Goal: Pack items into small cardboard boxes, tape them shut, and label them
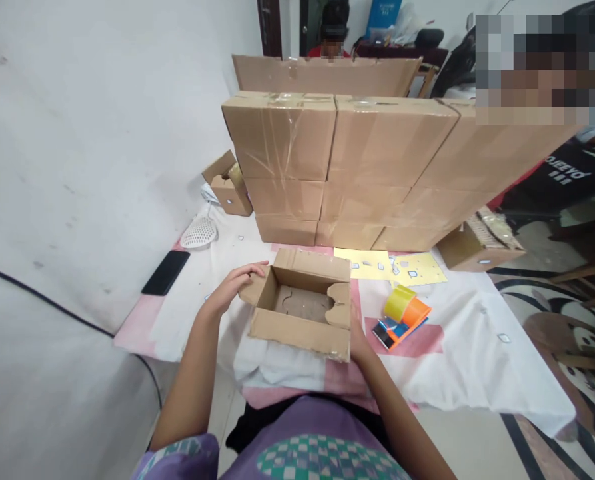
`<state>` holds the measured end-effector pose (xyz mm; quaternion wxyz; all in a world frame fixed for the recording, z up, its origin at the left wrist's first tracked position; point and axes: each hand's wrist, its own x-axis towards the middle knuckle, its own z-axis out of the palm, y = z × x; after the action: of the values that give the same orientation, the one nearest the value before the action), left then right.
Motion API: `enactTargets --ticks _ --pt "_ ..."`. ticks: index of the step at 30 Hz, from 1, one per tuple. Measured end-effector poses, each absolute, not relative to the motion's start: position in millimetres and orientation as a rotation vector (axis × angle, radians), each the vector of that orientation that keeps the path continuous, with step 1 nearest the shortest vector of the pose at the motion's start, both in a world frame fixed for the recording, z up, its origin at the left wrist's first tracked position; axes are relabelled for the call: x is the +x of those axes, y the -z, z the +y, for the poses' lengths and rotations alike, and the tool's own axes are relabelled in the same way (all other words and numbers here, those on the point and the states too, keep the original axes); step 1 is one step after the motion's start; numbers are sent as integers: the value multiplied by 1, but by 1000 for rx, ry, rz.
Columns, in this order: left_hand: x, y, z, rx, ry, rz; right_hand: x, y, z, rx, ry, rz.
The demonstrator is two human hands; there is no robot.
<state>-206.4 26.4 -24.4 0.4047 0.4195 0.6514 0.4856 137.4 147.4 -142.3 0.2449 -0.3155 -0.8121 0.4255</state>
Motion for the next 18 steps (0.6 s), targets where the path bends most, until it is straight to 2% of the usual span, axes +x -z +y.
enactTargets --ticks 3,5,7,11,14,18 --pt "-207 35 20 1017 -1232 1699 151 122 156 -718 -1348 -2169" --pt "-204 42 15 1020 -1269 1721 160 95 162 -611 -1327 -2095" --pt "-200 49 11 1032 -1316 1735 163 61 165 -529 -1144 -2133" --pt "-193 60 8 1053 -1385 1738 144 2 161 -312 -755 -2632" --pt "-192 64 9 1060 -1420 1729 125 -10 157 -241 -570 -2765" --pt "-192 69 10 1073 -1453 1714 124 9 156 -271 -394 -2623"
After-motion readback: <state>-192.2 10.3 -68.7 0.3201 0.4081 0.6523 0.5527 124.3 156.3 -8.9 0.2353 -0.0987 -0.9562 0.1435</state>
